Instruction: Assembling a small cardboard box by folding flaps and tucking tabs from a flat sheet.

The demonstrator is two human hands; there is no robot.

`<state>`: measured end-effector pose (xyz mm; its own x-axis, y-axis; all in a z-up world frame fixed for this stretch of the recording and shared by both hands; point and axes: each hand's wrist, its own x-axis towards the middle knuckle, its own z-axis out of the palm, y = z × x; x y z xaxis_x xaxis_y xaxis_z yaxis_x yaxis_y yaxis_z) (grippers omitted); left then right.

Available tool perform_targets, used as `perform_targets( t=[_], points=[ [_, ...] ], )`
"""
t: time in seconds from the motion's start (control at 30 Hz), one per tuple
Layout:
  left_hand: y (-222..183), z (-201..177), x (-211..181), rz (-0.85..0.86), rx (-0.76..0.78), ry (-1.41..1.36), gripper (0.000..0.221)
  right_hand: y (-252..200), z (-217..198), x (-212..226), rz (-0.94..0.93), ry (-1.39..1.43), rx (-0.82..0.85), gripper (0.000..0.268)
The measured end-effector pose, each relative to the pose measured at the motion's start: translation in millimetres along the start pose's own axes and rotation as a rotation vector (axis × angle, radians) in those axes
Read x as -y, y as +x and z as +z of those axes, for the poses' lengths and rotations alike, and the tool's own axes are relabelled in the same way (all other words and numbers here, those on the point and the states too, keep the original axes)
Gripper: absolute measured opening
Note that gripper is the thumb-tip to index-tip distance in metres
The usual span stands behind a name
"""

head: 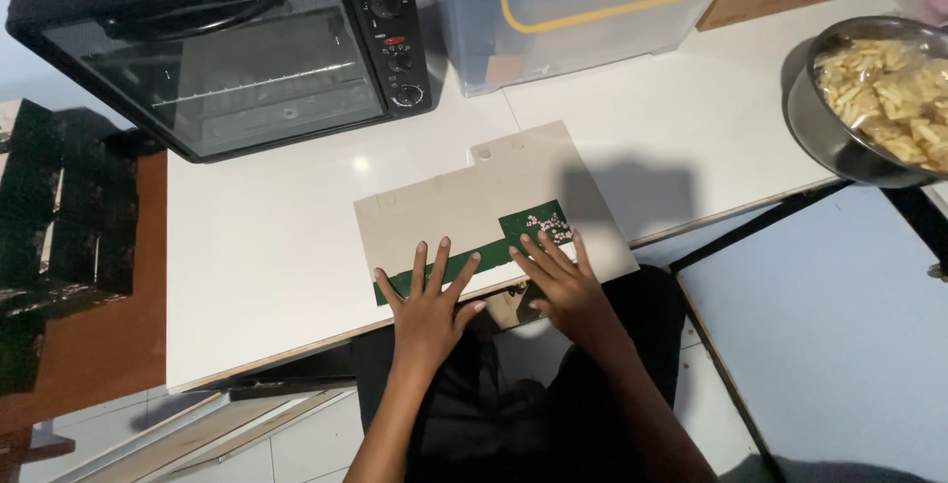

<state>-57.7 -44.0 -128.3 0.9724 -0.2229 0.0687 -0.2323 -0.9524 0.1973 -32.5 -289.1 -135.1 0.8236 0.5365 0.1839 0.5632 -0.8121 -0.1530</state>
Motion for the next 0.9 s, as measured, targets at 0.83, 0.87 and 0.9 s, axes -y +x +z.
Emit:
perform_targets(
  t=[0.83, 0.87, 0.9],
  points=[
    [2, -5, -4, -0.048, 0.086, -0.008, 0.064, 16, 58, -85, 0.091, -0.053, -0.447, 0.036],
    [2, -7, -4, -0.046, 0.093, -0.005, 0.064, 17, 49, -74, 0.109, -0.134, -0.432, 0.041],
    [2, -9, -5, -0.043, 0.102, -0.003, 0.064, 16, 39, -62, 0.129, -0.214, -0.415, 0.047]
  ],
)
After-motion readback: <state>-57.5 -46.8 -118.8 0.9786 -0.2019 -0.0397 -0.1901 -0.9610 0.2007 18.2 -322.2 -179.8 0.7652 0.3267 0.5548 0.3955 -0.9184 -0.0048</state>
